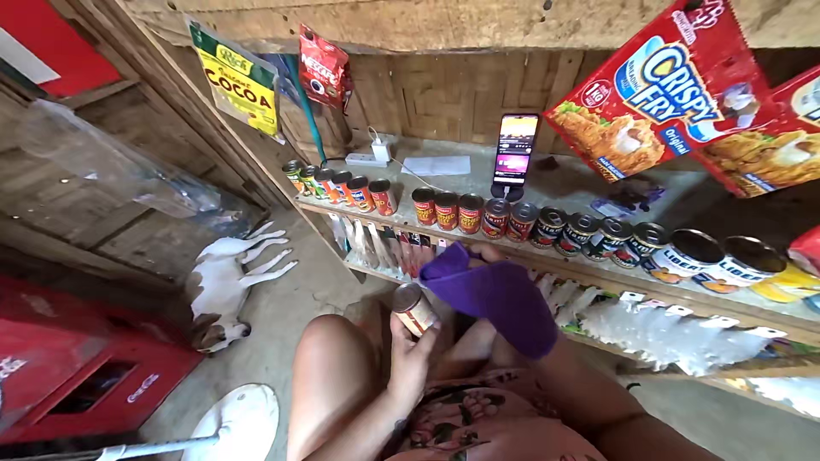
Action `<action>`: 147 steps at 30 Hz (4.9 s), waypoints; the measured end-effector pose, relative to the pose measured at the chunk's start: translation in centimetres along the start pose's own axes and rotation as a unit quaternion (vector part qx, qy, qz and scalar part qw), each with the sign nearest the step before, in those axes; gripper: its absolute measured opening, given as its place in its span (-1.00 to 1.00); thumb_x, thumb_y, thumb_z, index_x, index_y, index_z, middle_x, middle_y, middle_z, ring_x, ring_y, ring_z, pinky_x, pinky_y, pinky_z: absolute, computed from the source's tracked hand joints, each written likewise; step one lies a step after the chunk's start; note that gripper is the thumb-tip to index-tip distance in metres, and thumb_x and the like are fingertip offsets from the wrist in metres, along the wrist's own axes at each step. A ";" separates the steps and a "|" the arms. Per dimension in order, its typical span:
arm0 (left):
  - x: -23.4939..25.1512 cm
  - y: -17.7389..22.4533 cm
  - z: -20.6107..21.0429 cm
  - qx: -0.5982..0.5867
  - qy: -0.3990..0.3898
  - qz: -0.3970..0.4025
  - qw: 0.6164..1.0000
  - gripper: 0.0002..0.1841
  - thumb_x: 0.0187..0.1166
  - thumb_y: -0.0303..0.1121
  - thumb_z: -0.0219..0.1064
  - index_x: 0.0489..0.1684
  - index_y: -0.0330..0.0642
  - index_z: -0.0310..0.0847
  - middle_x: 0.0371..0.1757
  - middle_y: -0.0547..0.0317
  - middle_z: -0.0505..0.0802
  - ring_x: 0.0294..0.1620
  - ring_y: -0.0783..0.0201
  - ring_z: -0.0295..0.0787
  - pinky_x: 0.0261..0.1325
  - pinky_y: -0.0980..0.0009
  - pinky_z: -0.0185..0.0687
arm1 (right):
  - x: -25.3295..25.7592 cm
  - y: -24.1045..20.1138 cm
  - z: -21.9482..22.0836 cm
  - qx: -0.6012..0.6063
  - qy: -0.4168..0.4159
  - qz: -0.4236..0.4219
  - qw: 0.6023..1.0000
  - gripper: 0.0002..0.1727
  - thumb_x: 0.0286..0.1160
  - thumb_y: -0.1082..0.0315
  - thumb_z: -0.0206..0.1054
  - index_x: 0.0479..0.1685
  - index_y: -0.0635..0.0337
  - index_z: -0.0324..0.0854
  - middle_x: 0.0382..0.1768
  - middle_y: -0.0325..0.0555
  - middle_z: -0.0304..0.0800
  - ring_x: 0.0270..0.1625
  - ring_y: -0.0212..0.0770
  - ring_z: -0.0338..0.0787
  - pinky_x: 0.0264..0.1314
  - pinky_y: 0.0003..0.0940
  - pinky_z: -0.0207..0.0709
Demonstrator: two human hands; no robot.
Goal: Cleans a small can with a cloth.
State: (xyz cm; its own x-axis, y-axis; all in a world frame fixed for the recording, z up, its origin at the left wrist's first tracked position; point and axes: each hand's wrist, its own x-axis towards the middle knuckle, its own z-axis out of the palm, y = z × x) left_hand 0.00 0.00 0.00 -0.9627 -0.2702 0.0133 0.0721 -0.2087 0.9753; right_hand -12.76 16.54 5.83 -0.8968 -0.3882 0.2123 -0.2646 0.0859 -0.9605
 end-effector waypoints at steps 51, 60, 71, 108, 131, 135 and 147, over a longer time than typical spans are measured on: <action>-1.4 -1.9 -0.3 0.127 -0.132 0.107 0.977 -0.18 0.32 -0.35 0.62 0.53 -0.53 0.24 0.28 0.00 0.78 0.30 0.39 0.75 0.43 0.38 0.67 | -3.9 -1.4 -0.3 -0.205 -0.166 -0.199 0.944 -0.61 0.47 0.18 0.45 0.27 0.01 0.76 0.28 -0.12 0.80 0.44 -0.13 0.68 0.53 -0.07 0.51; -1.9 -1.6 0.0 0.132 -0.199 0.093 0.967 -0.25 0.22 -0.32 0.68 0.39 -0.47 0.41 0.11 0.14 0.88 0.13 0.43 0.84 0.30 0.40 0.77 | -4.0 -1.6 -1.3 -0.173 -0.241 -0.239 0.924 -0.69 0.21 0.36 0.45 -0.01 0.11 0.81 0.02 -0.10 0.89 0.24 -0.07 0.76 0.40 -0.10 0.55; -1.7 -1.5 -0.2 0.134 -0.175 0.073 0.973 -0.19 0.21 -0.38 0.66 0.49 -0.50 0.32 0.18 0.05 0.84 0.18 0.39 0.82 0.33 0.38 0.76 | -4.0 -2.0 -1.6 -0.199 -0.272 -0.189 0.922 -0.60 0.27 0.33 0.39 0.16 0.09 0.77 0.20 -0.05 0.81 0.40 0.02 0.66 0.51 0.02 0.47; -1.9 -1.7 -0.5 0.190 -0.184 0.052 0.963 -0.19 0.21 -0.38 0.65 0.45 -0.55 0.28 0.10 0.04 0.84 0.07 0.43 0.85 0.23 0.42 0.79 | -3.6 -1.7 -0.9 -0.230 -0.275 -0.195 0.913 -0.75 0.35 0.42 0.45 0.01 0.11 0.81 0.12 0.05 0.81 0.29 0.14 0.72 0.33 0.18 0.54; -1.7 -1.0 -0.4 0.174 -0.154 0.090 0.969 -0.22 0.17 -0.44 0.67 0.42 -0.51 0.34 0.12 0.04 0.83 0.10 0.42 0.83 0.24 0.45 0.78 | -4.6 -3.0 -1.7 -0.244 -0.314 -0.250 0.883 -0.71 0.11 0.57 0.51 -0.15 0.10 0.83 0.09 0.04 0.78 0.24 0.13 0.70 0.32 0.13 0.55; -2.0 -1.3 -0.3 0.166 -0.167 0.077 0.969 -0.26 0.16 -0.48 0.64 0.37 -0.53 0.34 0.07 0.08 0.84 0.09 0.46 0.83 0.25 0.45 0.76 | -4.8 -3.2 -0.5 -0.218 -0.327 -0.268 0.880 -0.67 0.06 0.58 0.55 -0.12 0.11 0.82 0.10 0.04 0.78 0.25 0.13 0.70 0.37 0.09 0.53; -2.1 -1.5 -0.5 0.219 -0.161 0.071 0.960 -0.19 0.17 -0.38 0.68 0.42 -0.58 0.33 0.15 -0.04 0.81 0.14 0.44 0.81 0.29 0.46 0.73 | -4.0 -2.5 -0.3 -0.223 -0.298 -0.181 0.910 -0.71 0.29 0.54 0.42 0.02 0.16 0.78 0.20 0.13 0.74 0.38 0.19 0.63 0.47 0.14 0.44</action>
State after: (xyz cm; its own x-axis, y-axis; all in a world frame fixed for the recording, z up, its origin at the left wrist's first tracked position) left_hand 2.06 0.40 -1.60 -0.9871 0.0533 0.1508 0.1593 0.2419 0.9571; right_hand -8.62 18.18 7.43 -0.4057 -0.8826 0.2375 -0.7413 0.1658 -0.6504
